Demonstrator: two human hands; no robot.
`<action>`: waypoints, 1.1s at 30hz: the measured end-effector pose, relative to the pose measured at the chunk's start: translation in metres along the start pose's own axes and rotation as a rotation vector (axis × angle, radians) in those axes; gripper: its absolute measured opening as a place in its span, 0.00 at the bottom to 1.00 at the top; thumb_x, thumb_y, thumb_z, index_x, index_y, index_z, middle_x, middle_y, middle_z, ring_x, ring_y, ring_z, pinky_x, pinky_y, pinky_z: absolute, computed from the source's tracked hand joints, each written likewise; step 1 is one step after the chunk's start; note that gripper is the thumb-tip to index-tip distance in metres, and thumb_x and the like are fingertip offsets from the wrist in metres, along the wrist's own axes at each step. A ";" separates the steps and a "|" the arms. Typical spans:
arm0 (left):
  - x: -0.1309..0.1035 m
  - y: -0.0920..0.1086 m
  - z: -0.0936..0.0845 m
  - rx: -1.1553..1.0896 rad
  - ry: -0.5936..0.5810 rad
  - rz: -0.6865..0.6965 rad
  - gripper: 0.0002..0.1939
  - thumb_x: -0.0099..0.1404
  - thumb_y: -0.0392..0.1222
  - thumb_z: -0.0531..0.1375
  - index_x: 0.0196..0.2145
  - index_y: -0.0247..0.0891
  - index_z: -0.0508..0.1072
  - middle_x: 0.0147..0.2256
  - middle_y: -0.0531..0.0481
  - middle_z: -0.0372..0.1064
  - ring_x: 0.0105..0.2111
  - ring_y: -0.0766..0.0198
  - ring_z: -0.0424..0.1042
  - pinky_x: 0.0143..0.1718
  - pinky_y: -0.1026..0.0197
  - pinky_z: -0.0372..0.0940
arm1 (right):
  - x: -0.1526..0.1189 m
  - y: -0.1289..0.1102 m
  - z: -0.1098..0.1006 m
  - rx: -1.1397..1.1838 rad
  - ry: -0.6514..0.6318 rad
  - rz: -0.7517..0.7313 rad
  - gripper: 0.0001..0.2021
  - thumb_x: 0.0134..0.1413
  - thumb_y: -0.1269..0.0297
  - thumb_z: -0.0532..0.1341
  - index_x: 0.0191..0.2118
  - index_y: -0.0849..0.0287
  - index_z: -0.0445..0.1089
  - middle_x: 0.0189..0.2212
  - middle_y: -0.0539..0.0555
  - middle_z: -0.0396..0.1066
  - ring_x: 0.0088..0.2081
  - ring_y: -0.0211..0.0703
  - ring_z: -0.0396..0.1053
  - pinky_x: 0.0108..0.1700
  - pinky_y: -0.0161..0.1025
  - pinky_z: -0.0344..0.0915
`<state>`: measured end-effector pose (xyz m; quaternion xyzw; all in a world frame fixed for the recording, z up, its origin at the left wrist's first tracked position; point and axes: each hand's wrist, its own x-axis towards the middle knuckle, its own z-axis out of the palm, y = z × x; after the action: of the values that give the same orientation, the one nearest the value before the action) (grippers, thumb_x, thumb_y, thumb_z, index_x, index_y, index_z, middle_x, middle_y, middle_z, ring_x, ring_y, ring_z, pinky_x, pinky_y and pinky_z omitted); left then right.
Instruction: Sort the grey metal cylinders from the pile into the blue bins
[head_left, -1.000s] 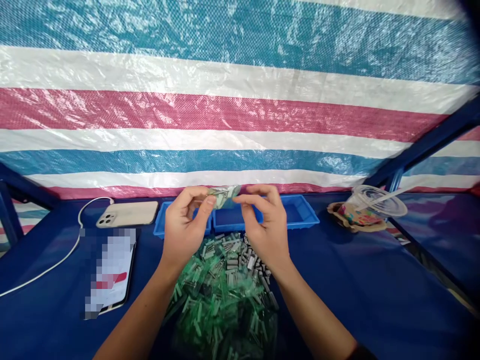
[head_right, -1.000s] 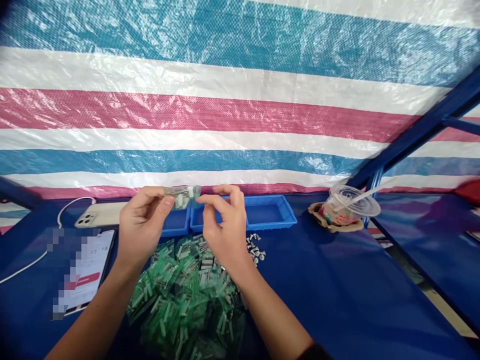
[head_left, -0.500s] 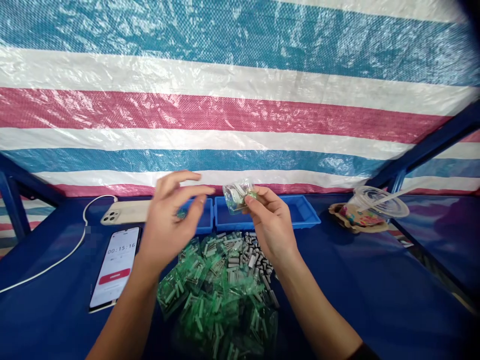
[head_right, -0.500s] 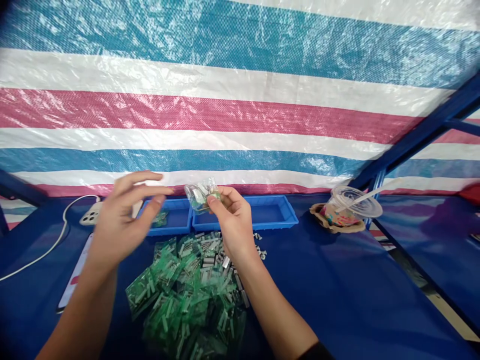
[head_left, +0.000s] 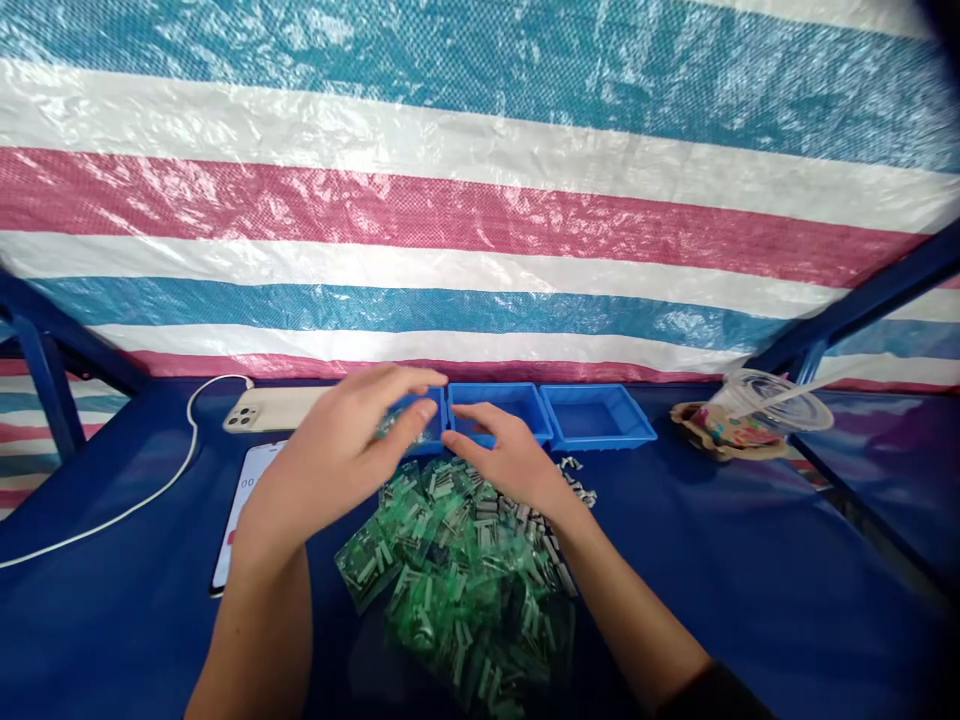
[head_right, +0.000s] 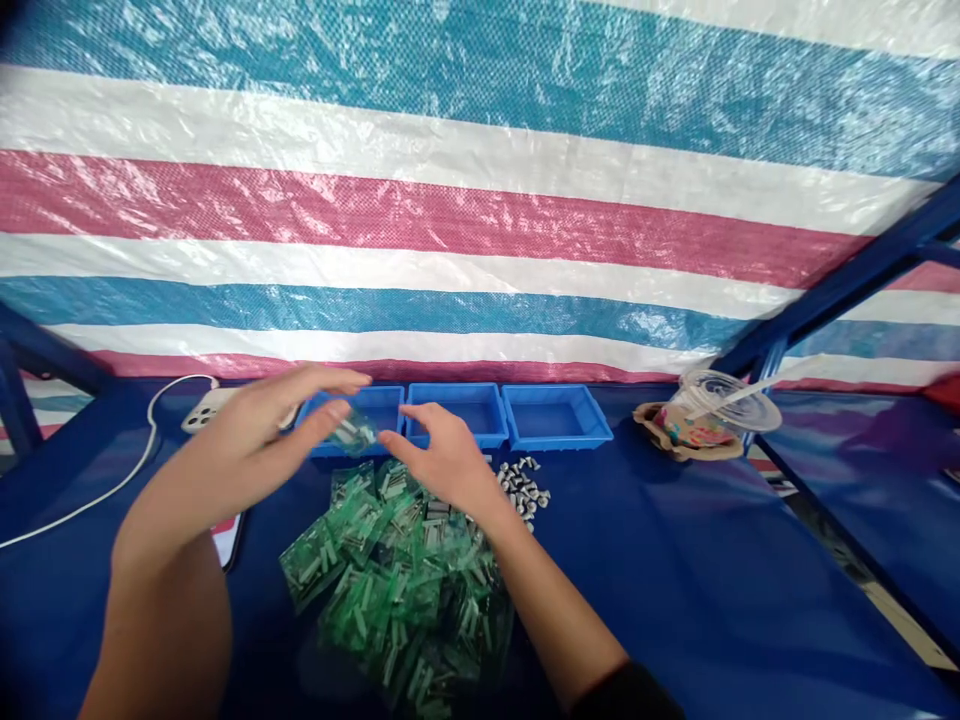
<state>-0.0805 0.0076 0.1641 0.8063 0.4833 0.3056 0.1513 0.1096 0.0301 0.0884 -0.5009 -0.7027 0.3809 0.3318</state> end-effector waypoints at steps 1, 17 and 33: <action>-0.001 -0.001 0.001 0.045 -0.139 -0.010 0.19 0.67 0.50 0.51 0.54 0.49 0.67 0.50 0.50 0.69 0.50 0.56 0.68 0.50 0.54 0.62 | -0.007 0.005 -0.007 -0.178 -0.002 -0.035 0.21 0.54 0.54 0.59 0.51 0.59 0.68 0.48 0.60 0.70 0.51 0.53 0.66 0.53 0.52 0.62; 0.001 -0.017 0.024 0.125 -0.264 0.050 0.23 0.65 0.53 0.53 0.55 0.46 0.67 0.48 0.46 0.73 0.47 0.53 0.72 0.42 0.58 0.65 | -0.050 0.040 -0.016 -0.393 0.056 -0.178 0.07 0.59 0.66 0.54 0.36 0.58 0.70 0.31 0.55 0.72 0.34 0.45 0.68 0.37 0.43 0.64; 0.015 0.001 0.025 -0.726 0.132 -0.037 0.06 0.64 0.44 0.58 0.35 0.40 0.69 0.31 0.52 0.71 0.31 0.66 0.70 0.33 0.65 0.65 | -0.008 -0.050 -0.028 0.213 0.293 -0.458 0.13 0.54 0.72 0.57 0.33 0.46 0.76 0.49 0.48 0.63 0.53 0.45 0.61 0.54 0.49 0.59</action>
<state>-0.0580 0.0217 0.1509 0.6697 0.3664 0.5060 0.4015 0.1126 0.0180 0.1451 -0.3415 -0.6982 0.2914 0.5577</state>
